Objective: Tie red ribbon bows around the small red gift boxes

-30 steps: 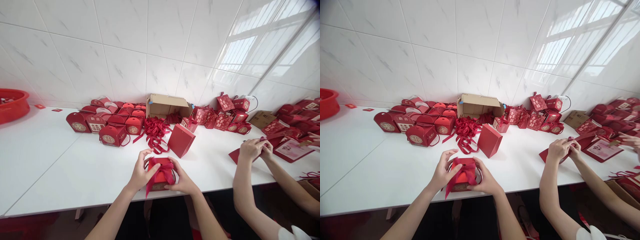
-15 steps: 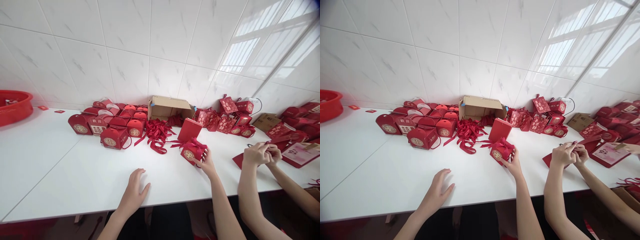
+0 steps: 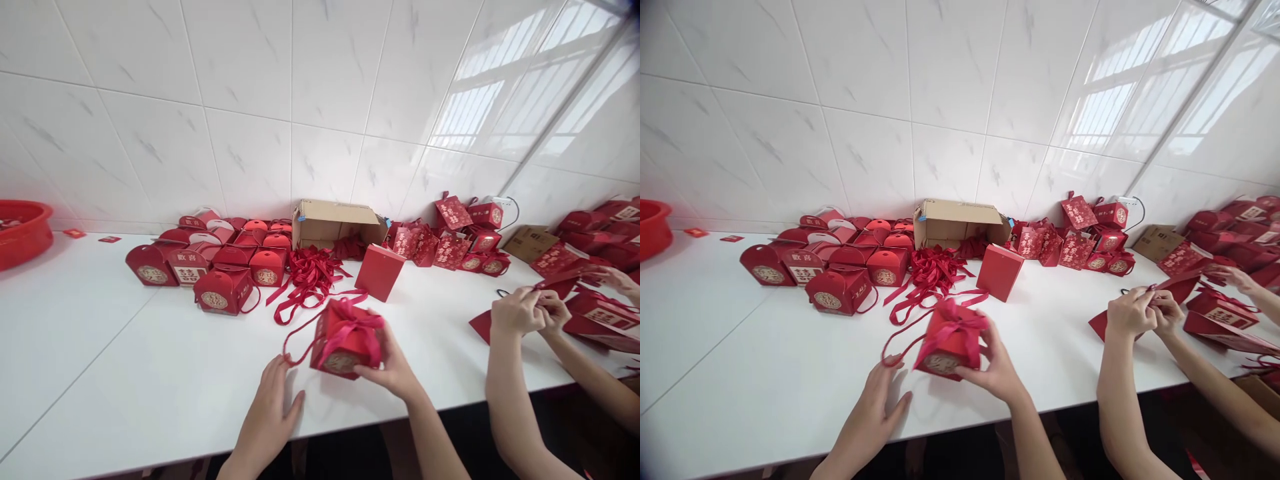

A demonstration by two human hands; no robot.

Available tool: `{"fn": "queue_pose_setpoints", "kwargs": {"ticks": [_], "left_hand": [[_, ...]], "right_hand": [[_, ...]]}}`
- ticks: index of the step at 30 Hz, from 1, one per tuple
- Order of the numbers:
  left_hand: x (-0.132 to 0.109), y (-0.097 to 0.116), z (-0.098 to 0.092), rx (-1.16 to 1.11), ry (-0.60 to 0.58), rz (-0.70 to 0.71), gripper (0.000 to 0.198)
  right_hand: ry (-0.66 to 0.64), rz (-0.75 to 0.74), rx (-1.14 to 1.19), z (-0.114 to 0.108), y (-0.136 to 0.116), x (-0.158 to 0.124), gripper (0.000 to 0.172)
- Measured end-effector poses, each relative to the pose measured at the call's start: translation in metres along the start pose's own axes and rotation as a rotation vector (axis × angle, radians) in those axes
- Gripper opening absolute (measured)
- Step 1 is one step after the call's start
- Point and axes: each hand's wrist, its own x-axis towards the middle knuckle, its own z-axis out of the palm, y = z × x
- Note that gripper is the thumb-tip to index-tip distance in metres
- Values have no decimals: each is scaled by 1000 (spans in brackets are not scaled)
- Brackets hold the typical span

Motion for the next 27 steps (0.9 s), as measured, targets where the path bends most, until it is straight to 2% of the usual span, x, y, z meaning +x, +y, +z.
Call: {"fn": "queue_pose_setpoints", "kwargs": {"ticks": [3,5,8,11,13,16,18,20,22,24,27], "left_hand": [[5,2,1,47,-47,15,43],[17,13,2,81,-108,52,45],[51,42,8,126,-269,153,53],[99,74,22,157,-463,268,57],[130,87,38,190,-535,276,58],[158,93,64,199,-523,250,62],[162,91,77,206,-508,216,62],[155,84,80,214,-498,187,64],[142,73,71,220,-498,161,68],[125,56,54,234,-495,127,71],[96,23,22,301,-428,86,63]], "right_hand": [[232,43,22,-37,4,-11,79],[416,57,24,-57,10,-16,74],[656,60,23,-74,19,-26,69],[773,81,24,-77,26,-38,72],[775,112,23,-74,27,-47,75],[757,178,14,-66,27,-58,79],[739,221,14,-61,25,-58,81],[674,226,35,-56,22,-50,81],[564,209,59,-51,18,-32,80],[477,187,60,-44,15,-6,79],[453,129,-16,-29,21,44,79]]}}
